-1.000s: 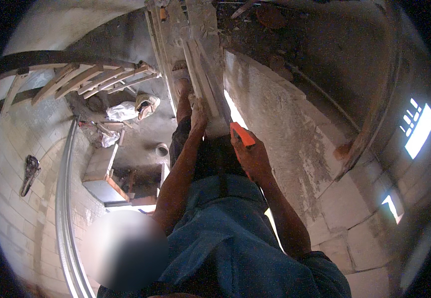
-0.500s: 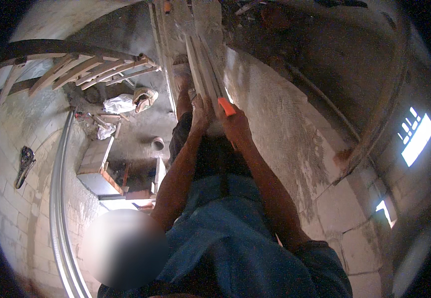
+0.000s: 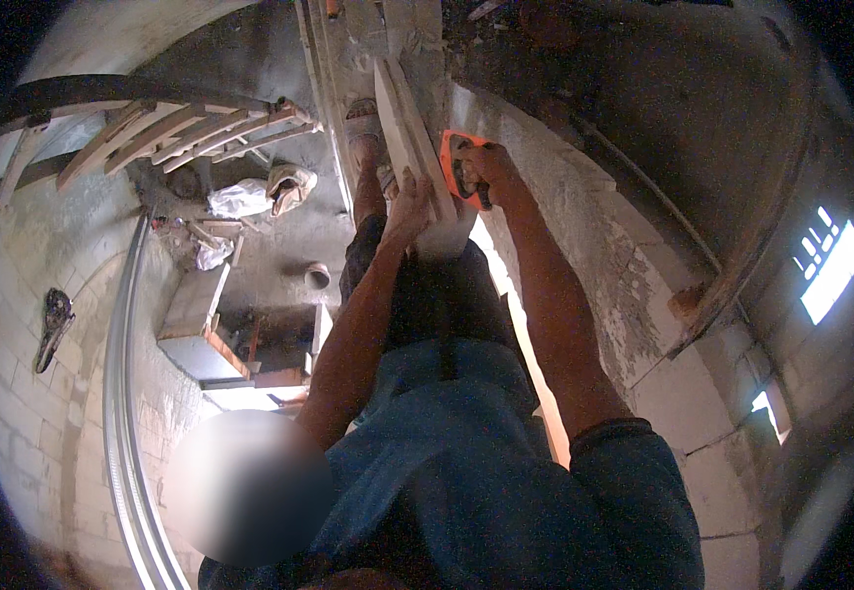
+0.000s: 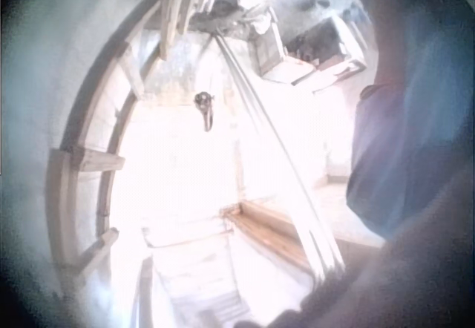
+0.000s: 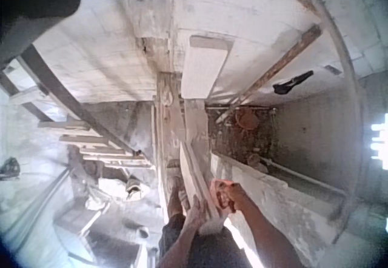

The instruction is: The person uses a hand saw to cut a large sheet of white plasterboard resting on a wooden scaffold. They saw through the material, lift the cut piece, and place it on the scaffold. The person then retrieves another sheet and repeats the cutting process.

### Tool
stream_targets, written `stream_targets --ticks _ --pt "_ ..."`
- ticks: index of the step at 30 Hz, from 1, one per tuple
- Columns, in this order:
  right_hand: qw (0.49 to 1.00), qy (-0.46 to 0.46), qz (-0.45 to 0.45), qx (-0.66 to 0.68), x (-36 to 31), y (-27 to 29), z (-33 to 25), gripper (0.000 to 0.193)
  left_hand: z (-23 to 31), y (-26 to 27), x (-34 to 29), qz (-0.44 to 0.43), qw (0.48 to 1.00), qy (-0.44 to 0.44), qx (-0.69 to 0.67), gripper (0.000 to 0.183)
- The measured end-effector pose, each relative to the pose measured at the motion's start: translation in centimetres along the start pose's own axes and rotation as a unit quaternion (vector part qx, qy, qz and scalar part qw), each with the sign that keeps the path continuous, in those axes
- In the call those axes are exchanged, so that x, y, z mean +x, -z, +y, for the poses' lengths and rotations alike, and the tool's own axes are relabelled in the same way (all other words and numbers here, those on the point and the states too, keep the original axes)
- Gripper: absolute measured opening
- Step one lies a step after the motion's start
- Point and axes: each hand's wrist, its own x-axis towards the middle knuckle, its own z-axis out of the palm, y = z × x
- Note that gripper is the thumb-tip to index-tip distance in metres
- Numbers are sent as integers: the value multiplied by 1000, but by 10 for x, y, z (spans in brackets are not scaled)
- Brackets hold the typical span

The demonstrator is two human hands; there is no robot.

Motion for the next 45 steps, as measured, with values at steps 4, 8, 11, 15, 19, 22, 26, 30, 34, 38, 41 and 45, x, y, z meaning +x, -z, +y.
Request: stream_targets --ticks 4,8,11,15,19,22,26,30,34,38,41,45 --pt "999 -27 -22 36 1 16 6 26 12 4 2 -31 999 -1 10 56" --pt "999 -8 -30 18 -5 17 10 23 17 12 -1 -105 994 30 27 60" --pt "999 51 -19 6 -15 7 14 15 1 3 9 -137 990 -16 30 62" --pt "932 231 145 -240 -31 -56 42 25 -83 -20 19 -50 993 -3 109 72" --pt "980 93 174 -16 -134 -40 27 26 -91 -20 21 -35 990 36 131 81" --pt "994 76 73 27 -168 -23 22 30 -140 -6 16 3 992 10 123 81" --pt "990 42 135 -2 -169 -23 27 29 -52 -17 25 -59 990 117 51 80" --pt "991 1 113 -78 -178 -20 39 35 13 -8 12 -9 993 116 24 80" --pt "944 98 114 -293 -196 -40 32 36 -102 -35 16 36 991 -16 127 81" --pt "927 123 118 -334 -194 -45 38 37 -81 -33 21 -6 998 43 54 80" --pt "917 139 176 -331 -130 -60 56 37 -30 -19 8 -32 995 96 6 80" --pt "903 107 143 -391 -21 -86 6 40 -41 -7 -10 9 997 61 41 70"
